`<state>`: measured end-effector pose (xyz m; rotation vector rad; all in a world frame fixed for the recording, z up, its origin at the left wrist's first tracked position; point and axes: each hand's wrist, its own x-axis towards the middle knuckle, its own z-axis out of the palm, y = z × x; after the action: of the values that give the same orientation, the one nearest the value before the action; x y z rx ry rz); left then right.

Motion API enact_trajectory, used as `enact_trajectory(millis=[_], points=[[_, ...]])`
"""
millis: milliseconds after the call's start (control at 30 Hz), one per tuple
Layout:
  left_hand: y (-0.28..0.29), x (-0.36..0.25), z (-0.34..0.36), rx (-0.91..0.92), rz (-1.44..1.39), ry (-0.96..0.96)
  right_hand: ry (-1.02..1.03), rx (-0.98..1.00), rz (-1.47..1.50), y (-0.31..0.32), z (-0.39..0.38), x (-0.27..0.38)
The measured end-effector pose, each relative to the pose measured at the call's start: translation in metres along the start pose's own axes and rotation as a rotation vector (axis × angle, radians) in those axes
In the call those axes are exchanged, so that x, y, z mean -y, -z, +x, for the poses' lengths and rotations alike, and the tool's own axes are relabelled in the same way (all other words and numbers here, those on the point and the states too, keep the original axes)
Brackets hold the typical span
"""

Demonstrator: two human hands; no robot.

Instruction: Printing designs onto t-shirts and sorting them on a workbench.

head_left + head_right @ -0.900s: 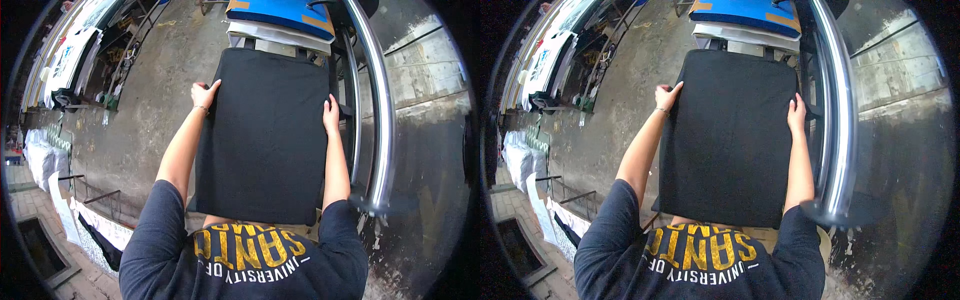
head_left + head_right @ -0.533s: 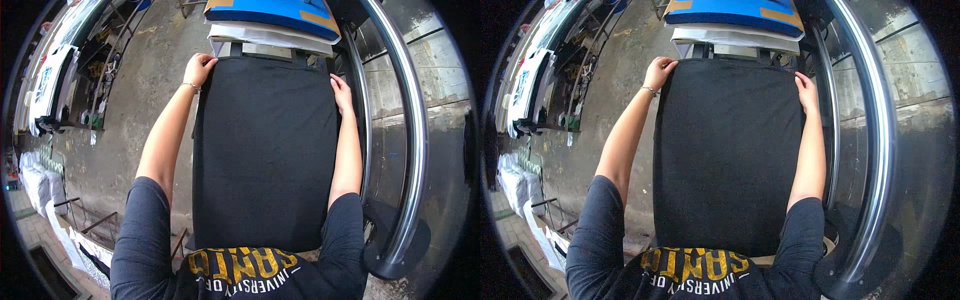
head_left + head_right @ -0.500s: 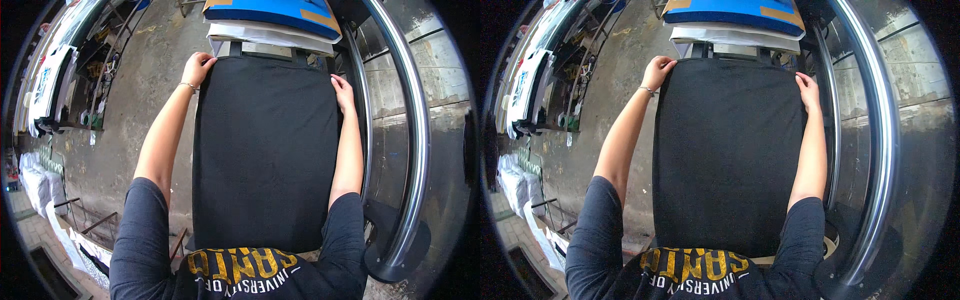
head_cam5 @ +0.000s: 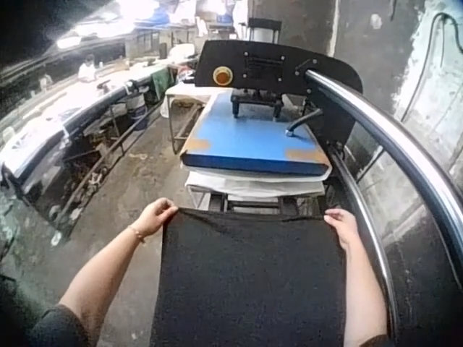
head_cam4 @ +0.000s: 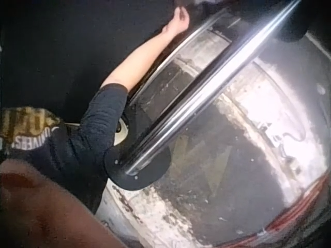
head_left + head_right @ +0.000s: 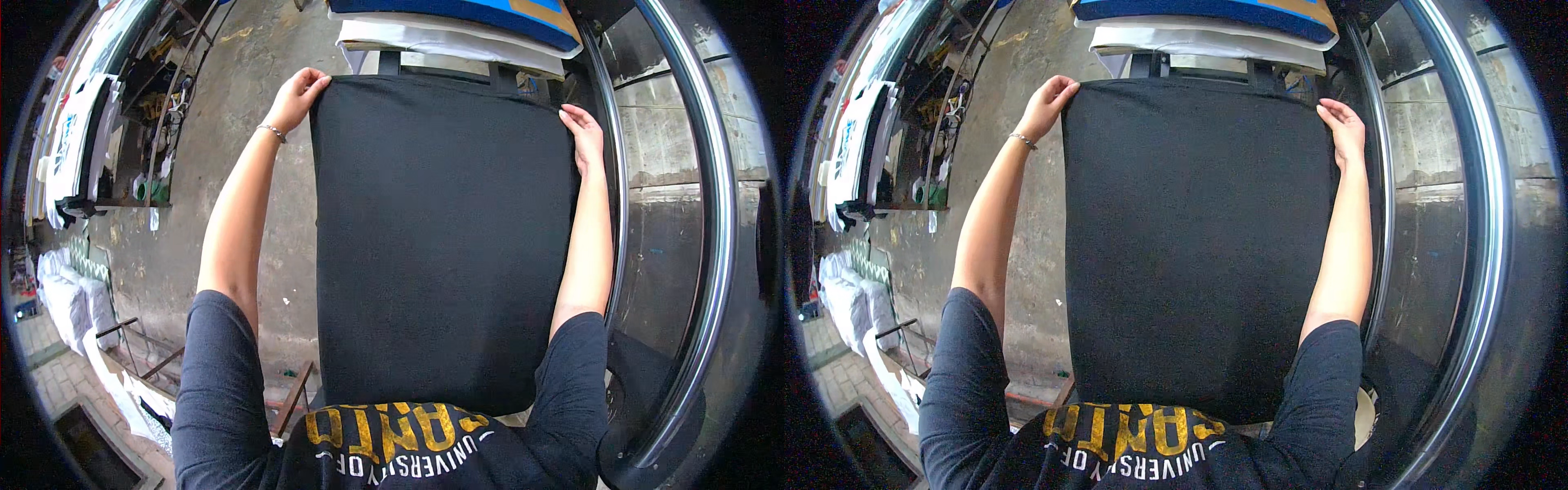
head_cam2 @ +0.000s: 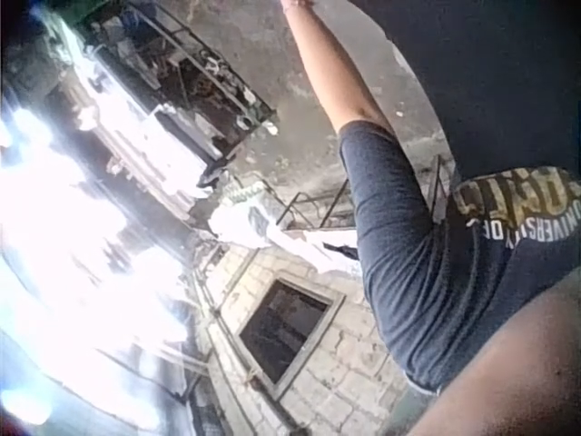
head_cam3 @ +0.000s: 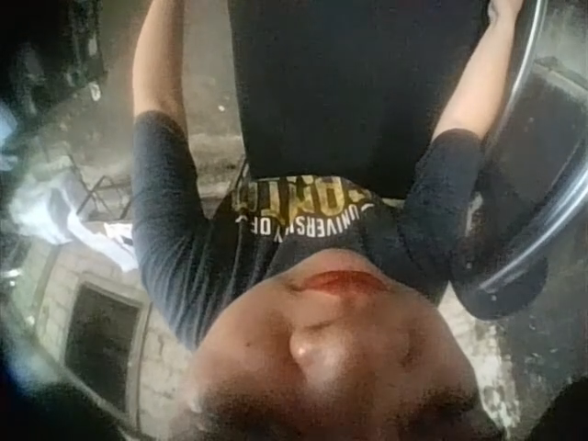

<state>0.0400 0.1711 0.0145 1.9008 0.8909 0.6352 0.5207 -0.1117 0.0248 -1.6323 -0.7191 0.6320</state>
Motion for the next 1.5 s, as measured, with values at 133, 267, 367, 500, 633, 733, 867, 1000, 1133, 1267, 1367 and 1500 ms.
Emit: enact_trajectory(millis=[133,267,367,500,633,733,867,1000,1133,1267,1367,1500], points=[[-0.014,0.020,0.002,0.019,-0.063,0.077,-0.208,-0.037,0.230,0.002,0.006,-0.011],[-0.029,-0.007,0.004,-0.196,0.229,-0.006,-0.122,-0.049,-0.002,-0.005,0.004,-0.005],[-0.049,-0.049,0.014,-0.127,0.670,-0.140,0.046,0.005,-0.295,-0.023,0.000,0.005],[-0.073,-0.082,0.040,0.211,0.731,0.131,-0.024,0.054,-0.362,-0.043,-0.001,0.016],[-0.077,-0.091,0.045,0.235,0.487,0.075,-0.095,0.155,-0.275,-0.034,-0.002,0.021],[-0.075,-0.090,0.034,0.196,0.528,-0.488,0.217,0.126,-0.227,-0.022,-0.004,0.016],[-0.076,-0.077,0.014,0.042,0.688,-0.818,0.278,0.098,-0.327,-0.018,-0.007,0.007],[-0.079,-0.078,0.012,-0.187,0.686,-0.274,0.148,-0.163,-0.519,-0.031,-0.010,0.015],[-0.102,-0.107,-0.013,-0.268,0.639,-0.537,0.610,-0.130,-0.563,-0.053,-0.032,0.036],[-0.130,-0.115,-0.042,0.080,0.774,-0.560,0.606,0.242,-1.188,-0.077,-0.064,0.031],[-0.106,-0.089,-0.031,-0.225,1.004,-0.195,0.434,0.011,-1.195,-0.074,-0.061,0.023],[-0.082,-0.048,-0.050,-0.263,0.303,0.238,0.217,-0.149,-1.047,-0.049,-0.064,0.006]])
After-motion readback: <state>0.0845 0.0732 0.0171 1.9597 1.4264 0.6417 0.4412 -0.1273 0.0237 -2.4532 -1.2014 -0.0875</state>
